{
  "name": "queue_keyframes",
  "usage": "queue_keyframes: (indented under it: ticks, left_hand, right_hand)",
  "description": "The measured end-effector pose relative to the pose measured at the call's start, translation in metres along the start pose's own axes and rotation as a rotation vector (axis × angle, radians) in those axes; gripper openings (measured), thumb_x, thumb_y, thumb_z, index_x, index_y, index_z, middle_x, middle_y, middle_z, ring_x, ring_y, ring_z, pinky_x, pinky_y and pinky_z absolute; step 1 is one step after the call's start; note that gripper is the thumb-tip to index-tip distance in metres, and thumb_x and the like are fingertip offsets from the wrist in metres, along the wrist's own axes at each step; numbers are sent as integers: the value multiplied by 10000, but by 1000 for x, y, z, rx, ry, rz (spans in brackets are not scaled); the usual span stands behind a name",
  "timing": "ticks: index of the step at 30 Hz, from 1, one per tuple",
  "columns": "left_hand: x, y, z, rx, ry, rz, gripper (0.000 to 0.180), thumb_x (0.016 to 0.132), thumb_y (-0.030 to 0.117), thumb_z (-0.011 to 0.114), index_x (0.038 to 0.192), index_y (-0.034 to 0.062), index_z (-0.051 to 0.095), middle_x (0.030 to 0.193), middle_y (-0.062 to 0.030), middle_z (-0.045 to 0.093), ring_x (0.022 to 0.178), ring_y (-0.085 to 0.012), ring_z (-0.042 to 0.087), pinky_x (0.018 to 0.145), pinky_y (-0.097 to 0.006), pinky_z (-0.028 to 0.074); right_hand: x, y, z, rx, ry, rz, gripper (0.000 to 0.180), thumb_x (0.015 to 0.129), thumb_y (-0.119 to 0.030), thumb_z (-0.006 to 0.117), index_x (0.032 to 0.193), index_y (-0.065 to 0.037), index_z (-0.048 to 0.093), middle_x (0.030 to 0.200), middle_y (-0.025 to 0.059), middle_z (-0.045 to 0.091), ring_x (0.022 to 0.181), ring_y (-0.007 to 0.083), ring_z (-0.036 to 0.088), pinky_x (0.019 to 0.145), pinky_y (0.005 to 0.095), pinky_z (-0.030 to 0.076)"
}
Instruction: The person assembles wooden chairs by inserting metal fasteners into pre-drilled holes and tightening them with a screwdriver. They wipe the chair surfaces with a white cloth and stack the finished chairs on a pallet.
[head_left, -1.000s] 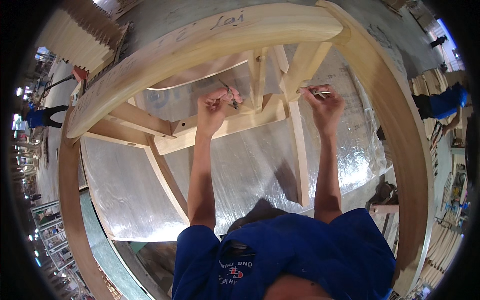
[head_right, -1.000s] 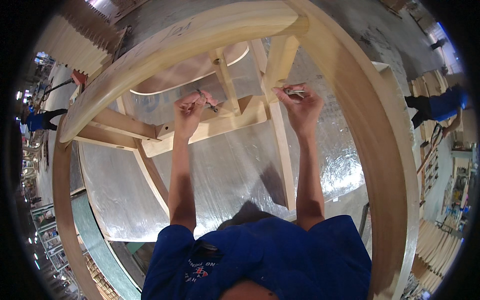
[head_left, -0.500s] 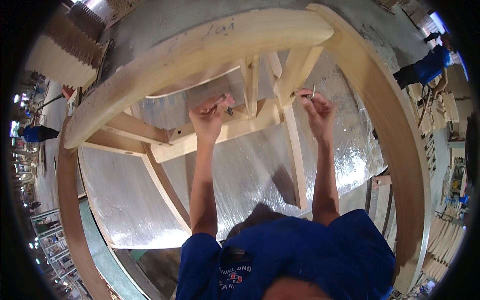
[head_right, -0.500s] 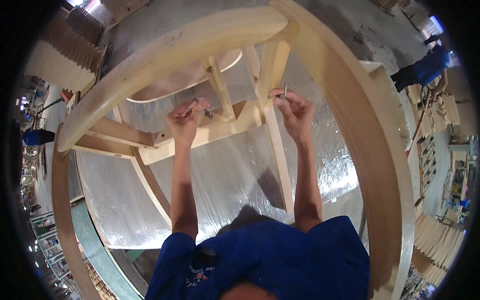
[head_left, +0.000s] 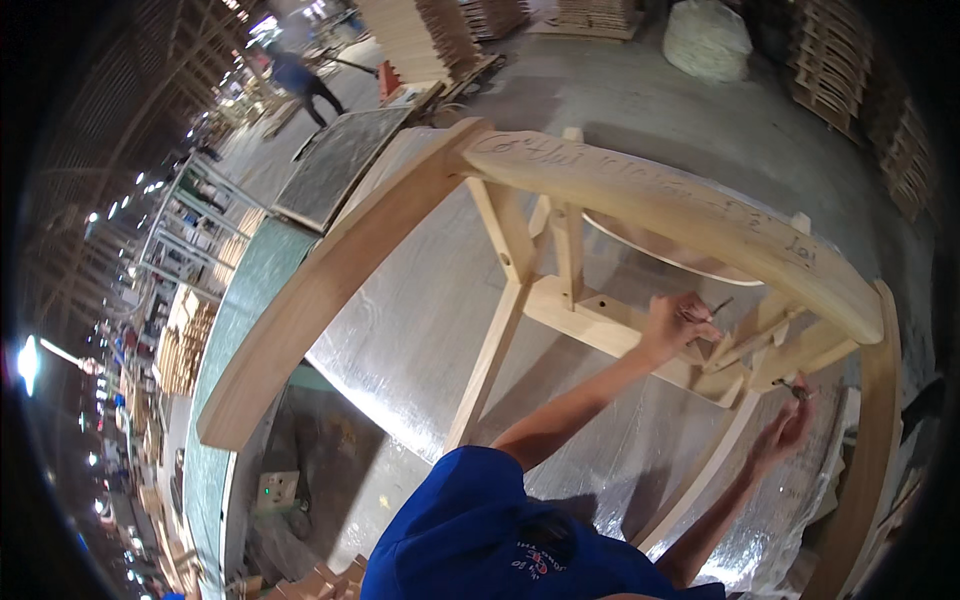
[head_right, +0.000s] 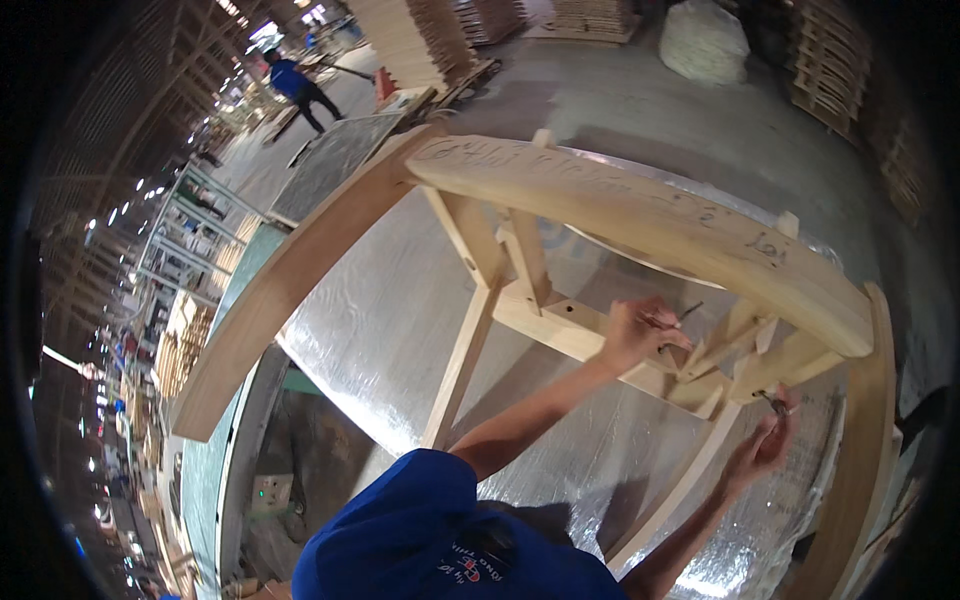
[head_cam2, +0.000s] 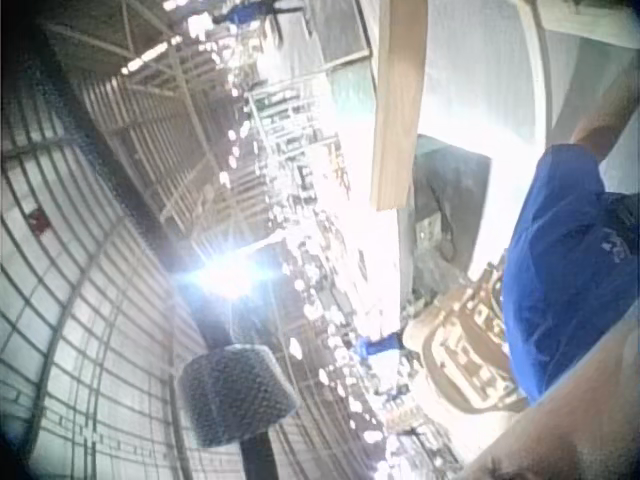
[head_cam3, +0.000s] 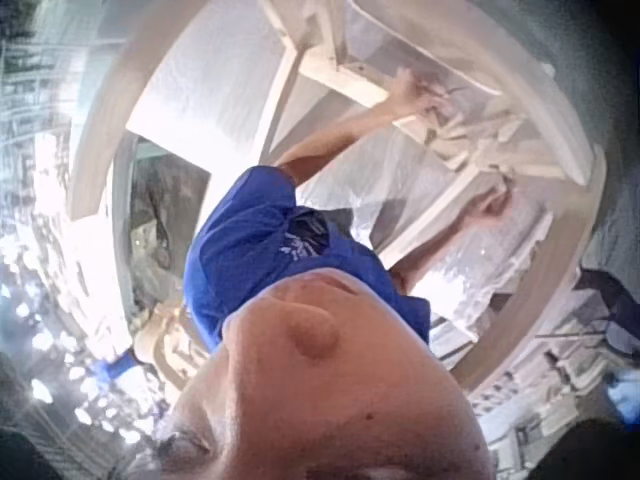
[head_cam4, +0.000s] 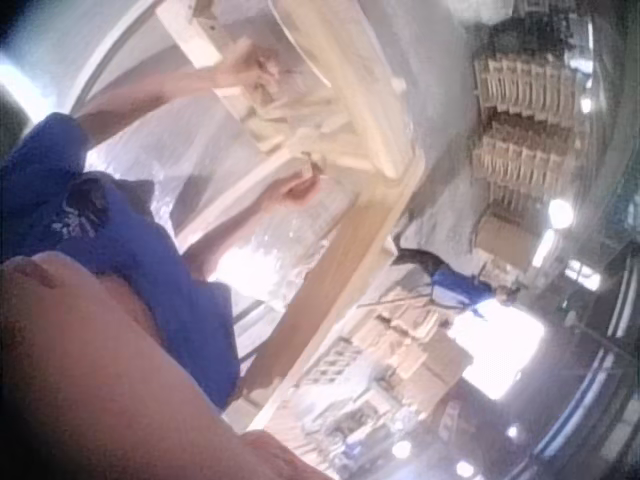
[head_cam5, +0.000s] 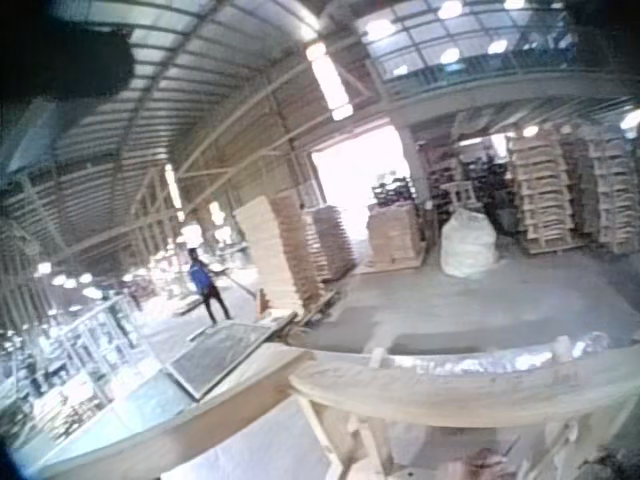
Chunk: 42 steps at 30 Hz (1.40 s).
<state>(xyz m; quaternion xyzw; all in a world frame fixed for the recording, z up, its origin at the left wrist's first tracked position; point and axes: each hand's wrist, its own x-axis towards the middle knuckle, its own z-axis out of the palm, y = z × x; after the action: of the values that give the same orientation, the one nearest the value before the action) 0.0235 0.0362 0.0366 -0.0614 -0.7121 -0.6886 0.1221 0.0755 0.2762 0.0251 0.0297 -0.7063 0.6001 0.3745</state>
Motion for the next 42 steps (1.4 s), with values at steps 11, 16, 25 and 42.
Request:
queue_keyframes:
  ticks: [11,16,25,42]
  left_hand:
    - [-5,-3,6,84,12,136,187,734,-5,697,905,-41,630,693,-61,639,609,-114,579,602,-259,520]
    - [-1,8,21,28,221,154,136,780,-30,644,914,-42,633,715,-75,658,655,-130,620,606,-241,516]
    - [-8,3,14,88,53,70,131,786,25,677,909,-13,652,686,-62,664,675,-135,639,626,-250,517]
    - [-9,-10,17,-280,148,-43,59,768,-85,663,815,-78,628,799,-114,674,704,-178,673,699,-267,549]
  right_hand:
    - [10,-13,0,59,-122,-15,265,915,-161,591,1089,39,575,1043,135,617,1004,211,566,935,350,417]
    - [2,27,-9,-45,-38,76,271,927,-163,566,1096,50,560,1046,123,615,1000,208,559,936,357,411]
    - [3,33,-19,-76,29,173,265,903,-153,593,1076,48,584,1023,98,622,977,194,569,931,331,407]
    - [11,2,-28,70,-2,174,257,921,-156,565,1058,60,591,1003,104,638,953,174,576,884,317,431]
